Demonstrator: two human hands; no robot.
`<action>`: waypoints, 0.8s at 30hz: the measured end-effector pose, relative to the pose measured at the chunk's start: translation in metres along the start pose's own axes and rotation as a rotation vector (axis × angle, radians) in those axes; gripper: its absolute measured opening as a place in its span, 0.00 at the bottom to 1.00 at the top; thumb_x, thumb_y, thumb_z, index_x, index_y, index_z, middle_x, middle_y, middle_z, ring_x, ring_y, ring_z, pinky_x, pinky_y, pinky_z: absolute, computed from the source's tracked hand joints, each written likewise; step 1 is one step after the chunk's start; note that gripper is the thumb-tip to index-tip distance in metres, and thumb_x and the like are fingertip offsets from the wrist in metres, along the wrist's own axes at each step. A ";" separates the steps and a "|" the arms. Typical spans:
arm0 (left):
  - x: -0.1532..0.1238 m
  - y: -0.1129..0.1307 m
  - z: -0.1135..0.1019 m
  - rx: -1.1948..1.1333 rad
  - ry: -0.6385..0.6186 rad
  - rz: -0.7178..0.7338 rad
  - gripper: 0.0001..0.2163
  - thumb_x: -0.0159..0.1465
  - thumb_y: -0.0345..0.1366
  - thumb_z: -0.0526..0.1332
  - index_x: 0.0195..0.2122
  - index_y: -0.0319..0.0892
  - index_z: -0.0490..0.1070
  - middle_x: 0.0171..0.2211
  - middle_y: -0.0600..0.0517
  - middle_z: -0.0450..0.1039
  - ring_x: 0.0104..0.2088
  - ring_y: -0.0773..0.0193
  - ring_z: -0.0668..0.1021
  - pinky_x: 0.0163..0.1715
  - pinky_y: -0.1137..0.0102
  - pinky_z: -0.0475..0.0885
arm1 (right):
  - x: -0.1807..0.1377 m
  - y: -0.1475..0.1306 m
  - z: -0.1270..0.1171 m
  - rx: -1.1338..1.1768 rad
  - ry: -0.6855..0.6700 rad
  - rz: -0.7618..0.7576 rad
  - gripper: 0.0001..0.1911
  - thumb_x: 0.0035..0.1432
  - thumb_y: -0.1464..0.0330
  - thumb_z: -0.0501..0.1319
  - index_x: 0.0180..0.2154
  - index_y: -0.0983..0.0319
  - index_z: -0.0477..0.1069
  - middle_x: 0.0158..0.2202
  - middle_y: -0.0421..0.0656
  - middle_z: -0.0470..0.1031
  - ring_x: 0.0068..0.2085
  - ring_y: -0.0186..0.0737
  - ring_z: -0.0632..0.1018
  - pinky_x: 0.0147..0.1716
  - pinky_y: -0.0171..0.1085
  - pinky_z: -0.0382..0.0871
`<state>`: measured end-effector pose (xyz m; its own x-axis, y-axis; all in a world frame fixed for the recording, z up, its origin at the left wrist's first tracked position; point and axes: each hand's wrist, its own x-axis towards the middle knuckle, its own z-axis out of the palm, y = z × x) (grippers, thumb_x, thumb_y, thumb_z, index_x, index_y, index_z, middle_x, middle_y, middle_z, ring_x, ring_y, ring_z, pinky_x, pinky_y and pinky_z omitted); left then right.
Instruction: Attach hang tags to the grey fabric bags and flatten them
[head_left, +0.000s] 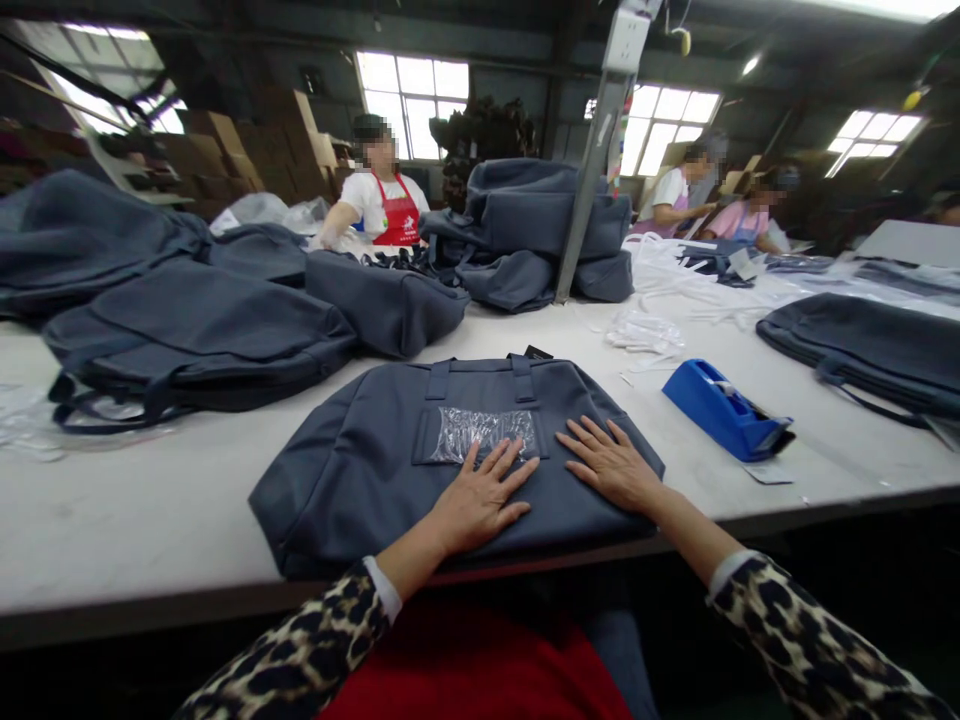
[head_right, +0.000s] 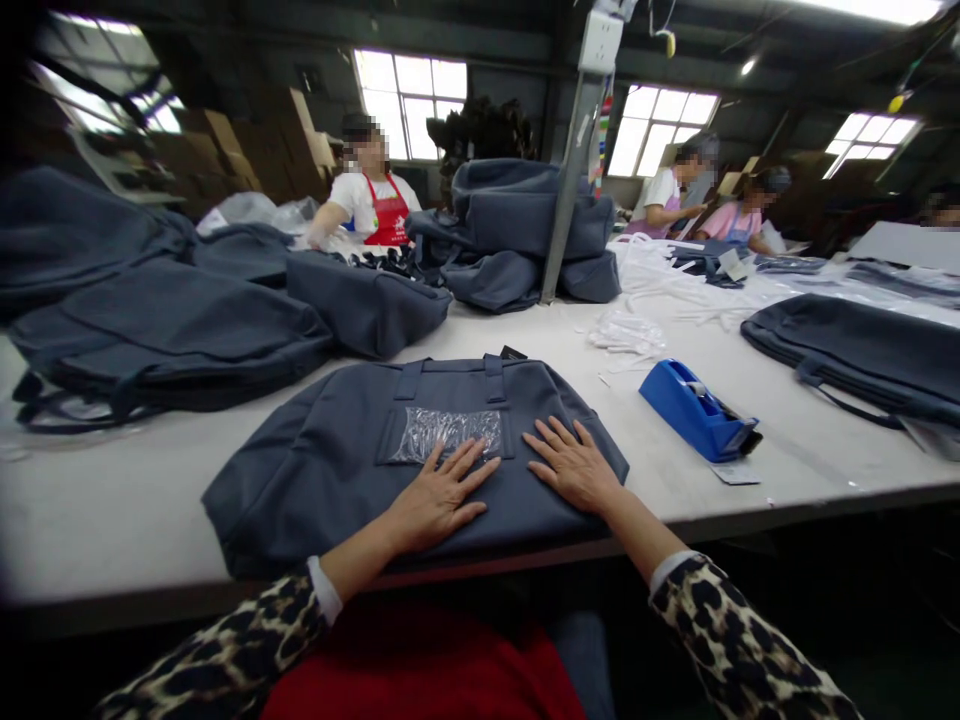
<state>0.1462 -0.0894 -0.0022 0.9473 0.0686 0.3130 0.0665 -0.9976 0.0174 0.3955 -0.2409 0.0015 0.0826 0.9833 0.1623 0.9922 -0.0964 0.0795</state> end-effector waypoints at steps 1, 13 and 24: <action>-0.002 0.005 -0.004 0.007 0.014 0.001 0.24 0.71 0.47 0.50 0.66 0.47 0.56 0.66 0.44 0.55 0.65 0.51 0.61 0.64 0.47 0.50 | -0.002 -0.002 0.002 0.002 0.005 0.007 0.28 0.69 0.52 0.44 0.66 0.49 0.53 0.69 0.41 0.54 0.69 0.48 0.53 0.65 0.56 0.42; -0.054 0.045 0.004 0.251 0.052 0.102 0.21 0.71 0.31 0.49 0.65 0.37 0.56 0.60 0.43 0.67 0.58 0.59 0.70 0.59 0.64 0.62 | -0.011 -0.009 -0.003 0.060 -0.023 0.104 0.29 0.67 0.47 0.43 0.65 0.46 0.55 0.68 0.39 0.55 0.68 0.47 0.54 0.64 0.57 0.47; -0.031 -0.017 -0.045 0.052 -0.067 0.349 0.19 0.73 0.34 0.47 0.63 0.55 0.59 0.59 0.55 0.69 0.60 0.66 0.69 0.62 0.64 0.57 | -0.113 -0.053 -0.030 0.161 -0.030 0.200 0.35 0.61 0.45 0.51 0.66 0.48 0.53 0.66 0.44 0.57 0.63 0.56 0.64 0.58 0.60 0.61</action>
<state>0.1020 -0.0744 0.0302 0.9341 -0.2745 0.2282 -0.2506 -0.9595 -0.1284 0.3304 -0.3513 0.0083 0.2787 0.9516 0.1298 0.9578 -0.2656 -0.1096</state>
